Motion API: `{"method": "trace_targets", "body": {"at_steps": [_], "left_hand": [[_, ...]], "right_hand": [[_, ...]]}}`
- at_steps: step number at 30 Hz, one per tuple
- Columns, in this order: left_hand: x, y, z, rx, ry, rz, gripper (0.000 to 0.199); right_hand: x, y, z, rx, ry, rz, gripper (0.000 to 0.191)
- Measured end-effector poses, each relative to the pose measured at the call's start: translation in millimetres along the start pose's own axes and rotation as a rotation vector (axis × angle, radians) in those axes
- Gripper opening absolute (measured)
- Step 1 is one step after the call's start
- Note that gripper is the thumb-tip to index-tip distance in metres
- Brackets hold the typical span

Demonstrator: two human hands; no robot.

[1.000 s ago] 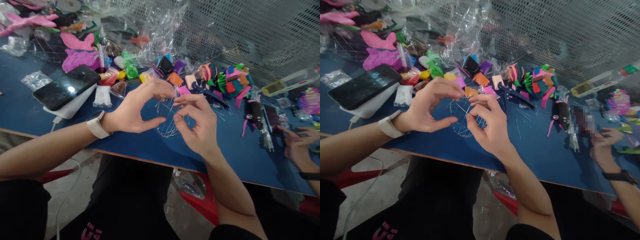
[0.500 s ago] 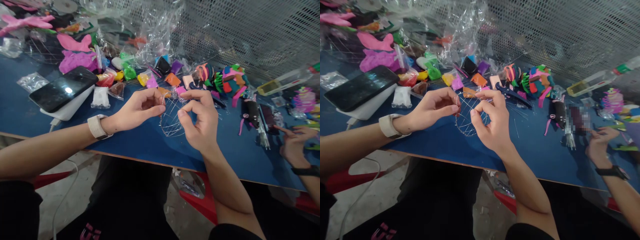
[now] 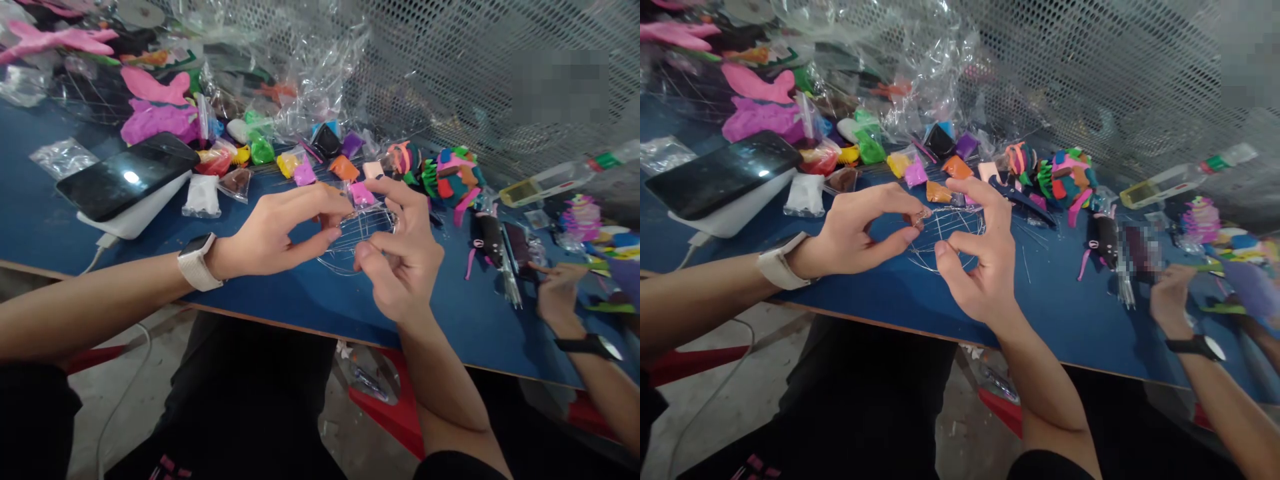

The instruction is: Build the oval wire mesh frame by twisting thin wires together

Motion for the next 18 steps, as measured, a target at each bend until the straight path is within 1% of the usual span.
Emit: {"method": "trace_targets", "body": {"at_steps": [5,11,16,18], "left_hand": [[-1.5,-3.6,-1.6,-0.048,0.023,0.031,0.016],[-2.2,-0.3,-6.5,-0.107,0.029,0.002,0.027],[-6.0,3.7,-2.7,-0.099,0.085,-0.009,0.019],[-7.4,6.6,0.2,-0.083,0.109,-0.024,0.015]], "right_hand": [[0.0,-6.0,-0.9,0.020,0.016,0.013,0.029],[0.2,-10.2,1.8,0.025,0.031,0.046,0.030],[-0.7,-15.3,4.0,0.124,0.003,0.086,0.025],[-0.5,-17.1,5.7,0.145,0.014,0.089,0.025]]}}
Point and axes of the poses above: each hand's wrist, its own x-axis away from the middle knuckle, its own y-axis out of the back of the hand, z = x × y, the point moved 10 cm from there along -x, towards the middle knuckle, and after that the axes turned 7 degrees about -x, right-handed, at the moved point
